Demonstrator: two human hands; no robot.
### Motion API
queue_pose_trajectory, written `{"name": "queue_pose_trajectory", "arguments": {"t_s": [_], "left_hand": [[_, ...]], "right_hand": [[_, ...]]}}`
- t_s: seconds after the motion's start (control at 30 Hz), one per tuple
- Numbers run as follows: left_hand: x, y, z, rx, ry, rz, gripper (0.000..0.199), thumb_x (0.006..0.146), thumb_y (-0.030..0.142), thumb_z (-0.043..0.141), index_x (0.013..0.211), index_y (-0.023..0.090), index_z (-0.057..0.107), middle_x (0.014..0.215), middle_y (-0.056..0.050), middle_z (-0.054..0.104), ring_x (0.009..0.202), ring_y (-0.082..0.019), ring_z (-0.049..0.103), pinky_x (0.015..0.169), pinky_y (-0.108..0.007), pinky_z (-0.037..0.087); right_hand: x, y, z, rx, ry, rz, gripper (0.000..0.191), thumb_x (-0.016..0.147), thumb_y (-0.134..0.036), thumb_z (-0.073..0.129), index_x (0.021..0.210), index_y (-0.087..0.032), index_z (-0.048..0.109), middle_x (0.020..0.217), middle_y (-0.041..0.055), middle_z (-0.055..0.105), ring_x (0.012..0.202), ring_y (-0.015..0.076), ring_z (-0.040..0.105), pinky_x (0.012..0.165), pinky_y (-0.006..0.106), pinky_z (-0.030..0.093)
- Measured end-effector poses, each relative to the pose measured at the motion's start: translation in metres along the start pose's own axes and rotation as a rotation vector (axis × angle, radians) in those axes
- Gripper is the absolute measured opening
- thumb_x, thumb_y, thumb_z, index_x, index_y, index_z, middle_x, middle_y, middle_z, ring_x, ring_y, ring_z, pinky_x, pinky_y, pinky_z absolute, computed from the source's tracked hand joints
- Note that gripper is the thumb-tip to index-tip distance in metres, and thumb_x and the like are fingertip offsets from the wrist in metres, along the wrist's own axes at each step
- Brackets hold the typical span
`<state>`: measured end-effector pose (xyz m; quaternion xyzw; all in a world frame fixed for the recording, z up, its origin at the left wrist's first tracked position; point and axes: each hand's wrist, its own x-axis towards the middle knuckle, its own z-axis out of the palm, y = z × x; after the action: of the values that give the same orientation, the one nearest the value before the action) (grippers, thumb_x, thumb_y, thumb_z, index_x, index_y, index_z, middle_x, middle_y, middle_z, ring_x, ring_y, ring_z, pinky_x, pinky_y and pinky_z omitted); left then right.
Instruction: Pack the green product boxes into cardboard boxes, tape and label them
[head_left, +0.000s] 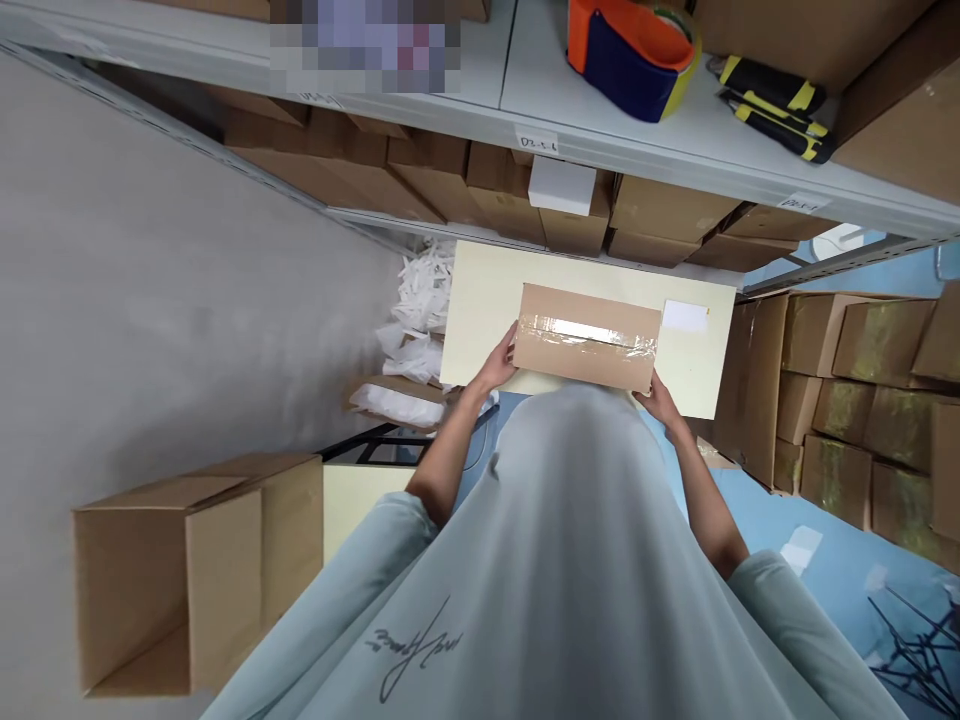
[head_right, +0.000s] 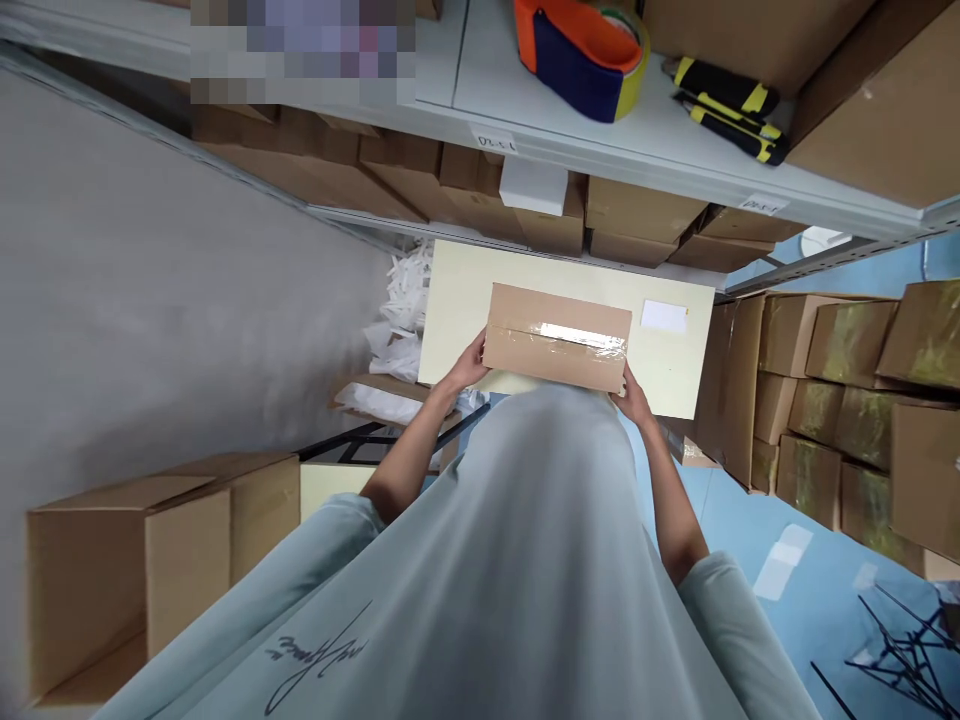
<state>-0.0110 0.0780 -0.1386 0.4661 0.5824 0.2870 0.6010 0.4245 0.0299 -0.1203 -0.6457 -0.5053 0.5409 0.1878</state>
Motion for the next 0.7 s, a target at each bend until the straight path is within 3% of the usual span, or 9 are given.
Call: {"name": "queue_pose_trajectory", "arguments": {"t_s": [0.13,0.23,0.33,0.47,0.7], "left_hand": [[0.005,-0.003,0.008,0.086,-0.01,0.036,0.1,0.066,0.047,0.098,0.154,0.013,0.064,0.149,-0.021,0.073,0.151,-0.041,0.06,0.131,-0.057,0.044],[0.005,-0.001,0.008,0.062,-0.047,0.081,0.103,0.065,0.053,0.1,0.154,0.018,0.063,0.153,-0.021,0.07,0.157,-0.042,0.055,0.133,-0.06,0.042],[0.003,0.006,0.002,0.025,-0.079,0.104,0.108,0.066,0.058,0.1,0.159,0.02,0.059,0.159,-0.021,0.066,0.161,-0.041,0.051,0.135,-0.058,0.039],[-0.002,0.024,-0.013,-0.021,-0.129,0.097,0.095,0.083,0.063,0.09,0.161,0.022,0.056,0.162,-0.019,0.063,0.155,-0.036,0.058,0.13,-0.052,0.049],[0.007,0.039,-0.027,0.048,-0.058,0.063,0.079,0.093,0.071,0.079,0.153,0.022,0.065,0.143,-0.017,0.074,0.128,-0.033,0.074,0.111,-0.048,0.063]], "right_hand": [[0.01,-0.013,0.025,0.056,0.099,0.038,0.106,0.061,-0.077,0.091,0.145,-0.017,0.068,0.14,0.0226,0.079,0.135,0.0443,0.071,0.12,0.069,0.052],[0.015,-0.028,0.03,0.116,0.186,0.099,0.105,0.051,-0.083,0.095,0.131,-0.017,0.074,0.133,0.0227,0.082,0.13,0.0439,0.074,0.117,0.068,0.054],[0.011,-0.047,0.025,0.124,0.181,0.139,0.102,0.049,-0.08,0.099,0.127,-0.018,0.076,0.131,0.0216,0.083,0.128,0.0427,0.076,0.119,0.066,0.054],[0.001,-0.08,0.015,0.119,0.134,0.129,0.093,0.06,-0.08,0.097,0.129,-0.019,0.078,0.131,0.0208,0.083,0.132,0.043,0.075,0.121,0.065,0.054],[0.01,-0.132,0.007,0.154,0.219,0.027,0.096,0.092,-0.092,0.065,0.155,-0.02,0.066,0.163,0.0159,0.067,0.157,0.0359,0.059,0.137,0.053,0.043]]}}
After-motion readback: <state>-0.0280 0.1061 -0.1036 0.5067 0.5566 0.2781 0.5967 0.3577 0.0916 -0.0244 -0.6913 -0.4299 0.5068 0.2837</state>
